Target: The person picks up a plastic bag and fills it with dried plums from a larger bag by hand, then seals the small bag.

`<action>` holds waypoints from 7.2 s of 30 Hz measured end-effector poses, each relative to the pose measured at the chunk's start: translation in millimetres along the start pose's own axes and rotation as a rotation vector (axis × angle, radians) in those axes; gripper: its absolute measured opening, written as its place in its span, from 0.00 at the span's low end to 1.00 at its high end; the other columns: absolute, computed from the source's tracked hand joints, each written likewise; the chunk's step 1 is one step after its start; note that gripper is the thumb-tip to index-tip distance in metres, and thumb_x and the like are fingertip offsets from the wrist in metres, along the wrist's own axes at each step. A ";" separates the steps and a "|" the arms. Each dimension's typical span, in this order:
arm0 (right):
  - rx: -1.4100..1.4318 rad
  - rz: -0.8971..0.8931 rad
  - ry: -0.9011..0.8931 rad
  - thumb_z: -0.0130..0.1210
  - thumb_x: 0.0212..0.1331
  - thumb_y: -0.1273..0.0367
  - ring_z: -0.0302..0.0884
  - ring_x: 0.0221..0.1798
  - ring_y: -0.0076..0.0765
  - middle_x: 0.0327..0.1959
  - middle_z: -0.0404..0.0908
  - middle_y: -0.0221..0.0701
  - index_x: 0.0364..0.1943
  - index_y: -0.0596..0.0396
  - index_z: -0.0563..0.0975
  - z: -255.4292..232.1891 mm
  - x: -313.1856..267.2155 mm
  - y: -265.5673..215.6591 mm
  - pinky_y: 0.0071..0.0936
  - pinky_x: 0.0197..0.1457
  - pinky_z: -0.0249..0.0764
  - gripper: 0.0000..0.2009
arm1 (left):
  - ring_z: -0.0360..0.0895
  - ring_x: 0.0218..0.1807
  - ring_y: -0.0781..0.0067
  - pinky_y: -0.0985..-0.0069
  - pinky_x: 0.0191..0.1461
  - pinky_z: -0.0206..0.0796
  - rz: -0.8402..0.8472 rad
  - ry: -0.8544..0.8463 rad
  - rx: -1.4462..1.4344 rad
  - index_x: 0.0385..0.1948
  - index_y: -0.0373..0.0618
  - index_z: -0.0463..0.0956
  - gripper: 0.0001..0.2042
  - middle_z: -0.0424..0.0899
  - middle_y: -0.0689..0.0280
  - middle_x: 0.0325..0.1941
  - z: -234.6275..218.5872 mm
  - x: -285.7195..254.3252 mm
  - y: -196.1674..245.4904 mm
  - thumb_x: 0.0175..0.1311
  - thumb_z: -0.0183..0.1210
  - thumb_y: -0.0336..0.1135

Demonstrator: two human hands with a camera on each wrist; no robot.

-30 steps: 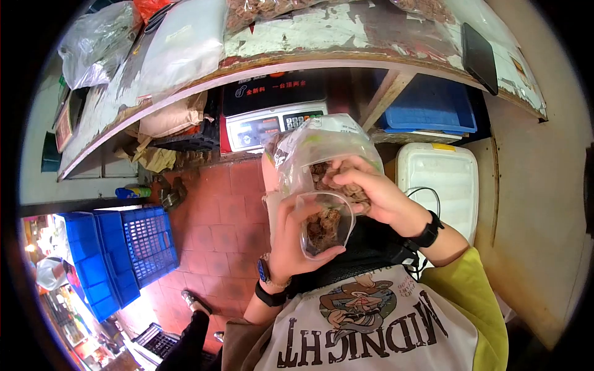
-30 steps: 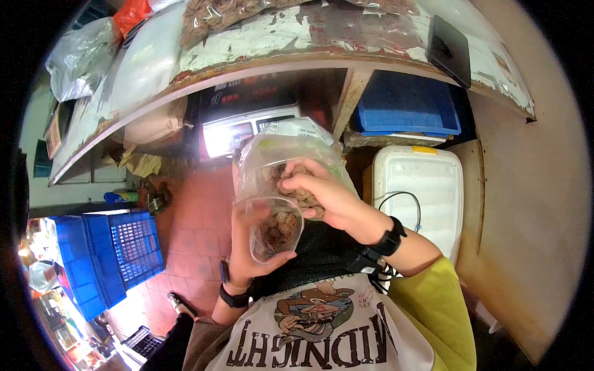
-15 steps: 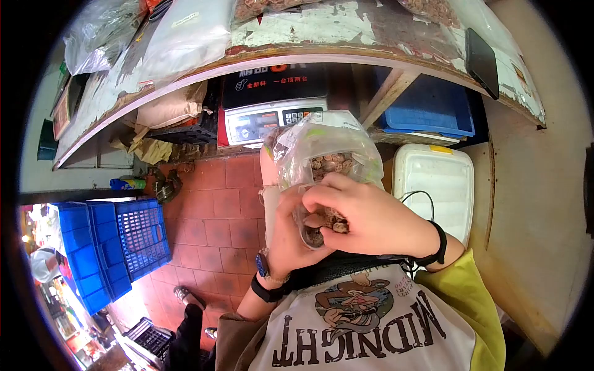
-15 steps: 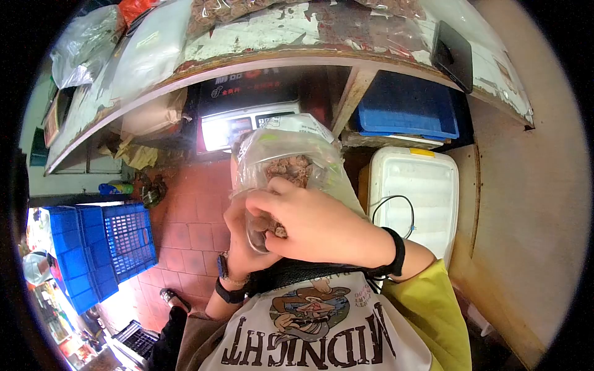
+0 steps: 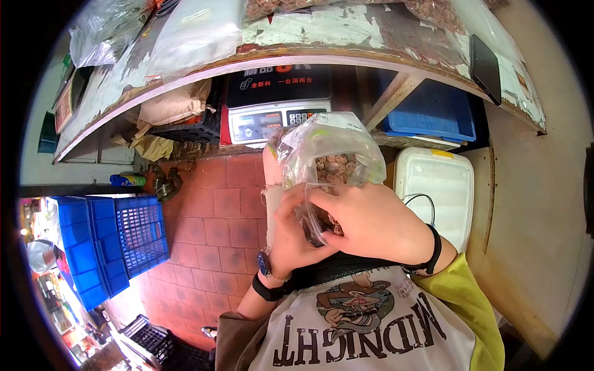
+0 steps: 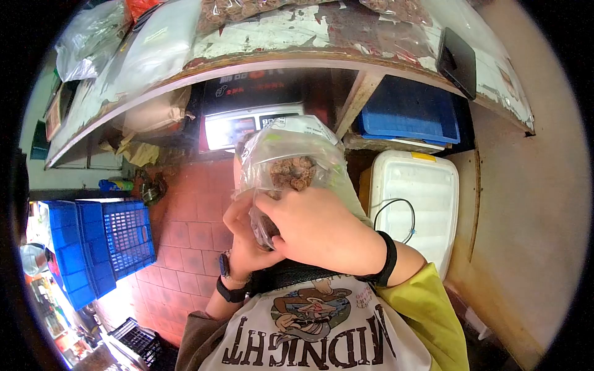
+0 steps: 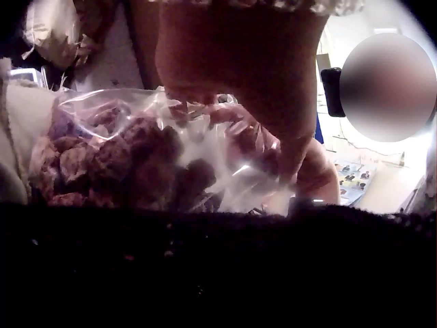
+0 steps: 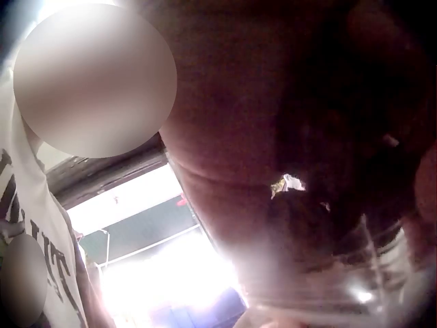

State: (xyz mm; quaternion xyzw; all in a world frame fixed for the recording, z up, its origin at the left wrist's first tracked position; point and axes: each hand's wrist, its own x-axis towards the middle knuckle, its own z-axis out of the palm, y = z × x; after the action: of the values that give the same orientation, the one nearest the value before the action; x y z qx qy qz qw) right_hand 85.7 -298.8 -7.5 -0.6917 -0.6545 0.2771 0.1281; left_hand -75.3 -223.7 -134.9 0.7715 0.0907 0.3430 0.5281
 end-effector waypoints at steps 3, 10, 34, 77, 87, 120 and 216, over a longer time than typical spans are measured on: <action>-0.019 0.013 -0.047 0.64 0.48 0.63 0.81 0.30 0.54 0.36 0.80 0.42 0.54 0.53 0.70 -1.6 0.5 -2.6 0.43 0.32 0.78 0.27 | 0.66 0.65 0.49 0.54 0.65 0.63 0.010 0.014 0.006 0.63 0.45 0.49 0.48 0.63 0.46 0.64 1.8 1.6 1.6 0.42 0.77 0.34; -0.095 0.013 0.005 0.65 0.46 0.66 0.82 0.31 0.51 0.36 0.79 0.41 0.50 0.54 0.70 0.8 -2.1 -5.1 0.41 0.32 0.78 0.24 | 0.66 0.64 0.47 0.54 0.63 0.64 -0.008 -0.013 0.048 0.65 0.46 0.48 0.50 0.64 0.45 0.63 0.2 5.0 6.2 0.41 0.78 0.35; 0.642 -0.039 0.165 0.58 0.63 0.74 0.72 0.27 0.15 0.30 0.76 0.26 0.44 0.54 0.72 7.9 0.7 13.9 0.15 0.27 0.65 0.09 | 0.67 0.63 0.44 0.55 0.65 0.63 -0.050 -0.101 0.176 0.61 0.42 0.63 0.44 0.64 0.47 0.61 -7.4 10.7 16.1 0.40 0.80 0.43; 1.542 -0.203 -0.157 0.42 0.74 0.52 0.61 0.23 0.20 0.25 0.62 0.23 0.32 0.52 0.67 43.7 -3.1 6.2 0.18 0.28 0.59 0.19 | 0.80 0.42 0.53 0.68 0.49 0.70 -0.255 -0.334 0.001 0.44 0.38 0.75 0.16 0.81 0.54 0.40 -58.2 47.0 46.9 0.50 0.61 0.26; 0.301 -0.540 0.281 0.60 0.54 0.69 0.68 0.43 0.37 0.35 0.68 0.31 0.35 0.53 0.76 10.9 -23.0 13.9 0.35 0.47 0.65 0.07 | 0.80 0.30 0.62 0.66 0.31 0.70 -0.233 -0.378 0.644 0.28 0.46 0.77 0.04 0.80 0.64 0.26 -67.2 72.7 75.8 0.51 0.61 0.29; 0.295 -0.622 0.337 0.64 0.50 0.74 0.72 0.34 0.33 0.27 0.71 0.26 0.40 0.50 0.83 22.5 -8.3 35.1 0.30 0.40 0.69 0.11 | 0.64 0.20 0.87 0.82 0.23 0.56 -0.595 0.012 0.263 0.22 0.33 0.76 0.03 0.71 0.68 0.14 -107.2 -5.4 78.4 0.54 0.58 0.22; 2.369 0.413 0.114 0.51 0.69 0.60 0.75 0.30 0.22 0.36 0.80 0.24 0.42 0.46 0.77 110.2 86.2 115.0 0.16 0.22 0.63 0.08 | 0.74 0.29 0.58 0.71 0.36 0.67 -0.391 -0.122 0.239 0.33 0.35 0.68 0.05 0.74 0.56 0.26 -67.4 23.4 66.2 0.54 0.50 0.19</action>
State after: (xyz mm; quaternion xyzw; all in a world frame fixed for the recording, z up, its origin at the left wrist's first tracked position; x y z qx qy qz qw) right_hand 120.0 -247.8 -177.9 -0.2477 0.1361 0.6906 0.6657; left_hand -114.7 -189.4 -52.8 0.8155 0.2464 0.1739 0.4939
